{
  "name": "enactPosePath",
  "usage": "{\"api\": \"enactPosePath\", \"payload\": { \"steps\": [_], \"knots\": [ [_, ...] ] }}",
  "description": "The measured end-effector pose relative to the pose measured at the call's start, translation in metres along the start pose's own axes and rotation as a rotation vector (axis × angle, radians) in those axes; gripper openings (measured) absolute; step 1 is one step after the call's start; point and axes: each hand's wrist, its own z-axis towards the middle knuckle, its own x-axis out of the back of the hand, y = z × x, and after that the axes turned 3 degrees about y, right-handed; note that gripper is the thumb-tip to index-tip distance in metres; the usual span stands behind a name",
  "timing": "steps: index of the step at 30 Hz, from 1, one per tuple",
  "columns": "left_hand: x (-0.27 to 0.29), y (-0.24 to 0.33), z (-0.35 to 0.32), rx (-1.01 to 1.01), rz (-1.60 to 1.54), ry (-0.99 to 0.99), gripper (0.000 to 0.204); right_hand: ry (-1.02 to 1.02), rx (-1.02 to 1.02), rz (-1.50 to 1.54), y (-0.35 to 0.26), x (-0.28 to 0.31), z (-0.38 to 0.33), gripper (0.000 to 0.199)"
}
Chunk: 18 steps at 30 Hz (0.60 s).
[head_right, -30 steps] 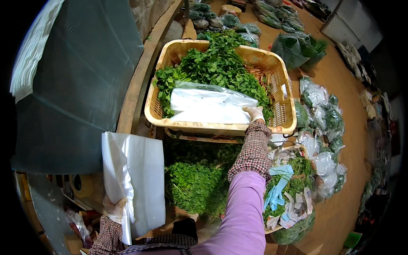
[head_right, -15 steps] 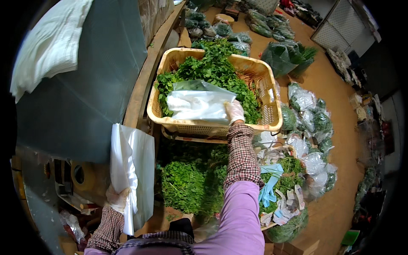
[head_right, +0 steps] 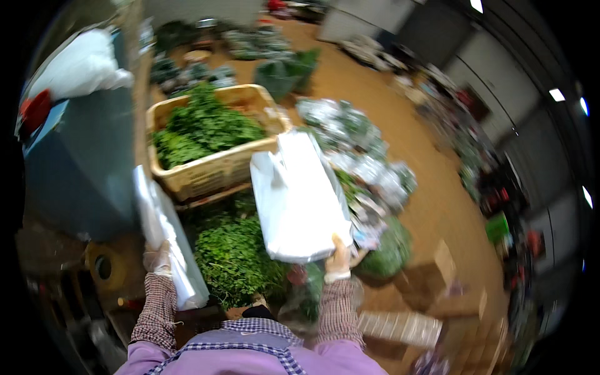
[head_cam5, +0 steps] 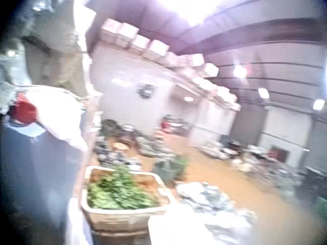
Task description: The person sits on the floor and repeatedly picks up bunches of green onions, places them into plastic bags, and ties the bags closed. The person handles the vegetables by hand and uses a digital scale to weigh the bags.
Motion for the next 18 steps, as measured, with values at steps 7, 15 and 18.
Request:
{"api": "enactPosePath", "payload": {
  "steps": [7,15,18],
  "knots": [
    [0.005,-0.009,0.003,-0.008,-0.361,-0.325,0.052,0.926,-0.266,0.086,-0.018,0.188,-0.347,0.02],
    [-0.039,-0.101,-0.068,-0.386,-0.336,-0.946,0.074,1.815,-0.292,0.138,0.036,0.275,-0.614,0.016],
    [-0.053,-0.158,-0.174,-0.708,-0.1,-1.051,0.07,1.936,-0.159,0.259,0.04,0.297,-0.668,0.016]
  ]
}}
